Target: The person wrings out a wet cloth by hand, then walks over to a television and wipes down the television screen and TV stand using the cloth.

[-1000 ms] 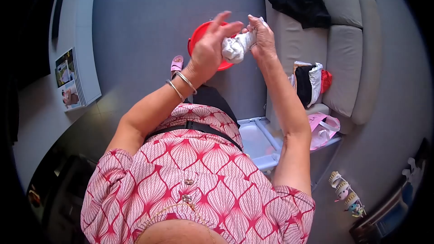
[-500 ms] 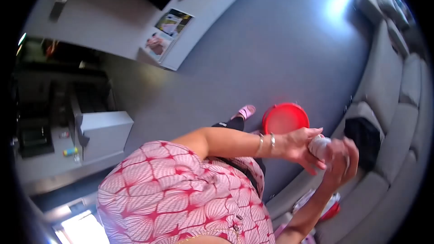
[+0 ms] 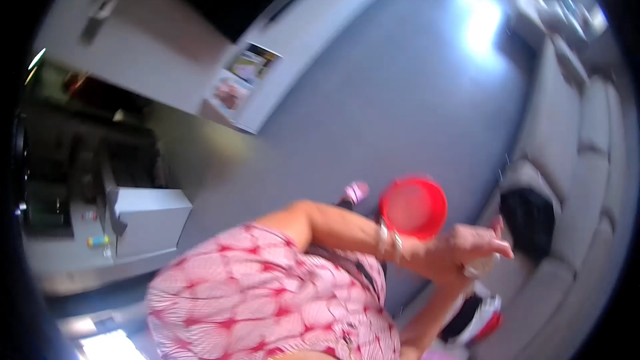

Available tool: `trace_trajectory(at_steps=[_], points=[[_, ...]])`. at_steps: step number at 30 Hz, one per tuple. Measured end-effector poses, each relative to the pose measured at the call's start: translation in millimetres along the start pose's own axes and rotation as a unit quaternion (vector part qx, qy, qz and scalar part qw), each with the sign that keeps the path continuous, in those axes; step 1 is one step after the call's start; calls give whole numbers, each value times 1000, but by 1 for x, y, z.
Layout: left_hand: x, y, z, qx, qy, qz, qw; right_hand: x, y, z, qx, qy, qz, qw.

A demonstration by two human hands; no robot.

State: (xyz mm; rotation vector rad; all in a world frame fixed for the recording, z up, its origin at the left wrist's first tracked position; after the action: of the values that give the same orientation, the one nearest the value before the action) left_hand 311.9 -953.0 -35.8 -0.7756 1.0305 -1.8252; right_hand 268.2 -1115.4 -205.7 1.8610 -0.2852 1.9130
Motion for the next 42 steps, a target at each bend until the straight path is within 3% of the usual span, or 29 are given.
trace_trajectory(at_steps=[3, 4, 5, 6, 13, 16, 18, 20, 23, 28, 30, 39, 42], points=[[-2, -20, -10, 95, 99, 54, 989, 89, -49, 2, 46, 20, -104, 993], [7, -19, -21, 101, 102, 64, 988, 92, -45, 4, 99, -57, -162, 980], [12, -20, -29, 109, 95, 71, 987, 98, -46, 3, 86, -6, -105, 991], [14, -19, -33, 127, 87, 99, 983, 104, -48, 0, 98, -54, -51, 992], [38, -21, -57, 178, 91, 131, 971, 120, -44, -1, 147, 2, -160, 976], [39, -17, -58, 197, 73, 130, 969, 118, -48, 0, 153, 9, -191, 970], [43, -11, -59, 176, 143, 150, 962, 112, -49, 1, 162, -14, -238, 957], [46, -5, -63, 180, 148, 157, 960, 110, -48, 4, 169, -20, -262, 950], [51, 10, -75, 185, 177, 179, 950, 104, -51, 6, 203, 20, -354, 913], [59, 35, -92, 204, 218, 246, 922, 89, -57, 4, 227, -15, -425, 876], [60, 45, -100, 214, 223, 259, 915, 82, -58, 3, 240, -11, -509, 827], [72, 95, -118, 207, 256, 320, 888, 46, -64, 6, 248, -16, -563, 788], [80, 111, -128, 173, 330, 303, 877, 33, -62, 3, 252, -31, -573, 779]])
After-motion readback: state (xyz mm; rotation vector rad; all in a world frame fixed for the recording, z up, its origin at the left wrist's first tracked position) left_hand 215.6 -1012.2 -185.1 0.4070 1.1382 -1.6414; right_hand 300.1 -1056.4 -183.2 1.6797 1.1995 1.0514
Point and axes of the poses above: each hand's wrist, its own z-axis towards the middle knuckle, its own x-axis out of the palm, y = z × x, the point moved 5 cm from there along z, towards the middle knuckle, and after that the axes turned 15 degrees about -x, right-handed, at the moved point
